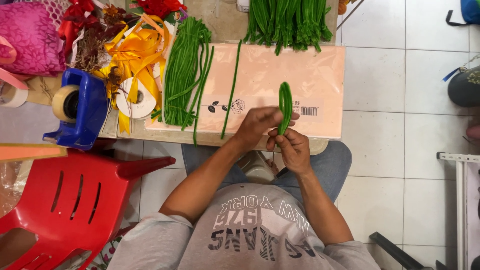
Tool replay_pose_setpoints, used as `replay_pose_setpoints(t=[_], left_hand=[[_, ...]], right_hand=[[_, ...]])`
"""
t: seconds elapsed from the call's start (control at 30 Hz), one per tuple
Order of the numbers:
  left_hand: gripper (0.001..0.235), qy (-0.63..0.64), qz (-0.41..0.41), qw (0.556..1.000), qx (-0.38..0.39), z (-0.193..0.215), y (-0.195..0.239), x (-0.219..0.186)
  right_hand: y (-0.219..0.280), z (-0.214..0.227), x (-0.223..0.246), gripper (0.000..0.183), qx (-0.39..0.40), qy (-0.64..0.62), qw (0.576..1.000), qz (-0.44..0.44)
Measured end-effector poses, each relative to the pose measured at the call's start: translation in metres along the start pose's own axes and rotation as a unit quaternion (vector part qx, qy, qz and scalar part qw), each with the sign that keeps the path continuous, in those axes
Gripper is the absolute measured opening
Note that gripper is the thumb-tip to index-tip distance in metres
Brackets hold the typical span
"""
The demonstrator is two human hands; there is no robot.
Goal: Shaping green floral stems by hand to create decorative loops for floral arrangements.
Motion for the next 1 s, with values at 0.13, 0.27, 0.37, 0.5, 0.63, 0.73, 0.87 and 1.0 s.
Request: replay_pose_setpoints(t=[0.13, 0.27, 0.37, 0.5, 0.63, 0.73, 0.87, 1.0], left_hand=[[0.033, -0.183, -0.033, 0.981, -0.05, -0.002, 0.005, 0.017], [0.035, -0.227, -0.108, 0.962, -0.105, 0.012, 0.002, 0.048], [0.037, -0.273, -0.155, 0.942, -0.12, 0.013, 0.0, 0.056], [0.033, -0.292, -0.176, 0.932, -0.123, 0.018, -0.006, 0.059], [0.019, -0.325, -0.16, 0.923, -0.13, 0.036, -0.01, 0.074], [0.021, -0.323, -0.165, 0.922, -0.132, 0.032, -0.008, 0.062], [0.024, -0.162, -0.087, 0.976, -0.114, 0.034, -0.013, 0.049], [0.04, -0.056, -0.098, 0.983, -0.145, 0.042, -0.025, 0.011]], right_hand=[[0.003, 0.011, -0.005, 0.02, 0.004, 0.078, 0.996, -0.046], [0.021, 0.028, -0.044, 0.02, -0.002, 0.191, 0.981, -0.04], [0.028, 0.042, -0.068, 0.028, -0.021, 0.226, 0.974, -0.016], [0.015, 0.016, -0.031, 0.028, -0.037, 0.249, 0.967, -0.029], [-0.002, -0.007, 0.006, 0.032, -0.047, 0.248, 0.967, -0.044], [0.0, -0.002, 0.0, 0.031, -0.056, 0.249, 0.965, -0.065], [-0.004, -0.012, 0.006, 0.027, -0.031, 0.249, 0.964, -0.085], [0.007, -0.018, -0.003, 0.023, -0.015, 0.224, 0.968, -0.108]])
Point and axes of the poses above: each hand's wrist, its own y-axis away from the middle knuckle, its own z-axis out of the back of the hand, x = y × z, the point moved 4 cm from there along -y, towards the middle knuckle, and after that the axes turned 12 degrees about x, right-handed, at the moved point
